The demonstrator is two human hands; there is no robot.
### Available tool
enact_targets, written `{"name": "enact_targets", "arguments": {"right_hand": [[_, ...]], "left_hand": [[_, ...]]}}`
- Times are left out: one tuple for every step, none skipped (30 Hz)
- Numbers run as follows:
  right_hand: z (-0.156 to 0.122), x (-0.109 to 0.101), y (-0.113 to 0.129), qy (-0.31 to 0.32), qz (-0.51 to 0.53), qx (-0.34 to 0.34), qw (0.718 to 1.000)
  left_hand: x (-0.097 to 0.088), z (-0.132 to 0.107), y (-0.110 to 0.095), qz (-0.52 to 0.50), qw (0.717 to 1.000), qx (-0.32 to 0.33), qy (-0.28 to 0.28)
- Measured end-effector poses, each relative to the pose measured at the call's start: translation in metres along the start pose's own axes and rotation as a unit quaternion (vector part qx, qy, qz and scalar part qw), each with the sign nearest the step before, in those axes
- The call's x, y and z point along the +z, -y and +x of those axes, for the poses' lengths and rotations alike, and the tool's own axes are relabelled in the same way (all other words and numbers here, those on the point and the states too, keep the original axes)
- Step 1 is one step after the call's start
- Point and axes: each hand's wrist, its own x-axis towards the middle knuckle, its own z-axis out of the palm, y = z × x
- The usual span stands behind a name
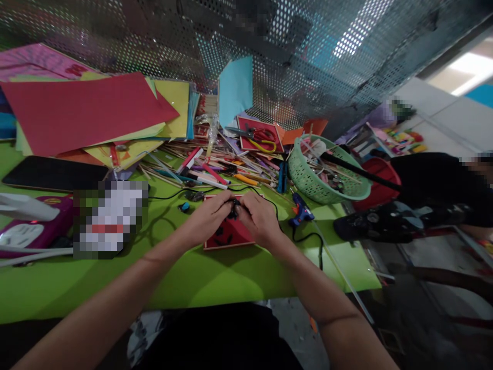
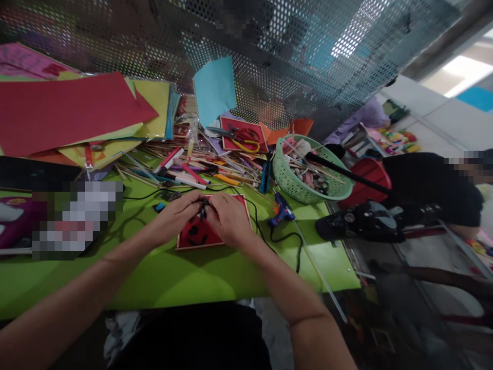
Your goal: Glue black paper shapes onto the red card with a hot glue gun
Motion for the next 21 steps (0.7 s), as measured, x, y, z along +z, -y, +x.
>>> {"name": "enact_targets", "arguments": {"right_hand": [[0.0000,0.0007,0.0000,-0.003,0.000,0.001,1.000],[0.0001,0.0013,-0.0001,-0.005,-0.002,0.001,1.000],[0.0002,0.0017,-0.0002,-0.008,-0.005,0.003,1.000],[0.0003,0.0018,-0.0003,-0.011,-0.008,0.004,1.000],[0.0004,0.0018,-0.0005,-0.015,-0.011,0.004,1.000],[0.0005,0.0017,-0.0008,-0.021,-0.014,0.003,1.000],[0.0005,0.0015,-0.0011,-0.027,-0.016,-0.001,1.000],[0.0004,0.0014,-0.0013,-0.032,-0.020,-0.004,0.999],[0.0003,0.0014,-0.0013,-0.036,-0.023,-0.009,0.999],[0.0002,0.0014,-0.0012,-0.039,-0.027,-0.014,0.999],[0.0001,0.0016,-0.0010,-0.040,-0.030,-0.018,0.999],[-0.0001,0.0018,-0.0006,-0.039,-0.034,-0.021,0.998],[-0.0003,0.0020,-0.0002,-0.037,-0.036,-0.023,0.998],[-0.0004,0.0023,0.0003,-0.036,-0.037,-0.024,0.998],[-0.0005,0.0026,0.0007,-0.036,-0.037,-0.024,0.998],[-0.0006,0.0028,0.0010,-0.036,-0.036,-0.023,0.998],[-0.0007,0.0030,0.0011,-0.037,-0.035,-0.023,0.998],[-0.0007,0.0032,0.0012,-0.037,-0.033,-0.022,0.999],[-0.0007,0.0033,0.0012,-0.038,-0.031,-0.021,0.999],[-0.0007,0.0034,0.0012,-0.038,-0.028,-0.018,0.999],[-0.0007,0.0035,0.0012,-0.038,-0.024,-0.014,0.999]], "left_hand": [[0.0000,-0.0001,0.0004,0.000,1.000,0.002,-0.001],[-0.0001,-0.0002,0.0005,0.000,1.000,0.003,-0.003],[-0.0003,-0.0003,0.0005,-0.001,1.000,0.004,-0.006],[-0.0007,-0.0004,0.0002,-0.003,1.000,0.005,-0.008],[-0.0013,-0.0005,-0.0001,-0.008,1.000,0.005,-0.007],[-0.0018,-0.0004,-0.0006,-0.013,1.000,0.006,-0.003],[-0.0023,-0.0002,-0.0010,-0.018,1.000,0.006,0.003],[-0.0027,0.0000,-0.0014,-0.022,1.000,0.006,0.008],[-0.0029,0.0003,-0.0018,-0.026,1.000,0.005,0.013],[-0.0028,0.0006,-0.0020,-0.030,0.999,0.004,0.016],[-0.0025,0.0009,-0.0022,-0.033,0.999,0.003,0.016],[-0.0020,0.0010,-0.0022,-0.035,0.999,0.001,0.014],[-0.0014,0.0010,-0.0021,-0.034,0.999,-0.001,0.011],[-0.0007,0.0009,-0.0019,-0.032,0.999,-0.002,0.007],[-0.0001,0.0006,-0.0016,-0.028,1.000,-0.002,0.002],[0.0006,0.0003,-0.0013,-0.024,1.000,-0.001,-0.003],[0.0012,-0.0001,-0.0009,-0.022,1.000,0.001,-0.006],[0.0017,-0.0005,-0.0005,-0.023,1.000,0.003,-0.009],[0.0021,-0.0007,-0.0001,-0.025,1.000,0.005,-0.009],[0.0024,-0.0009,0.0002,-0.029,1.000,0.007,-0.010],[0.0025,-0.0009,0.0004,-0.031,0.999,0.009,-0.010]]}}
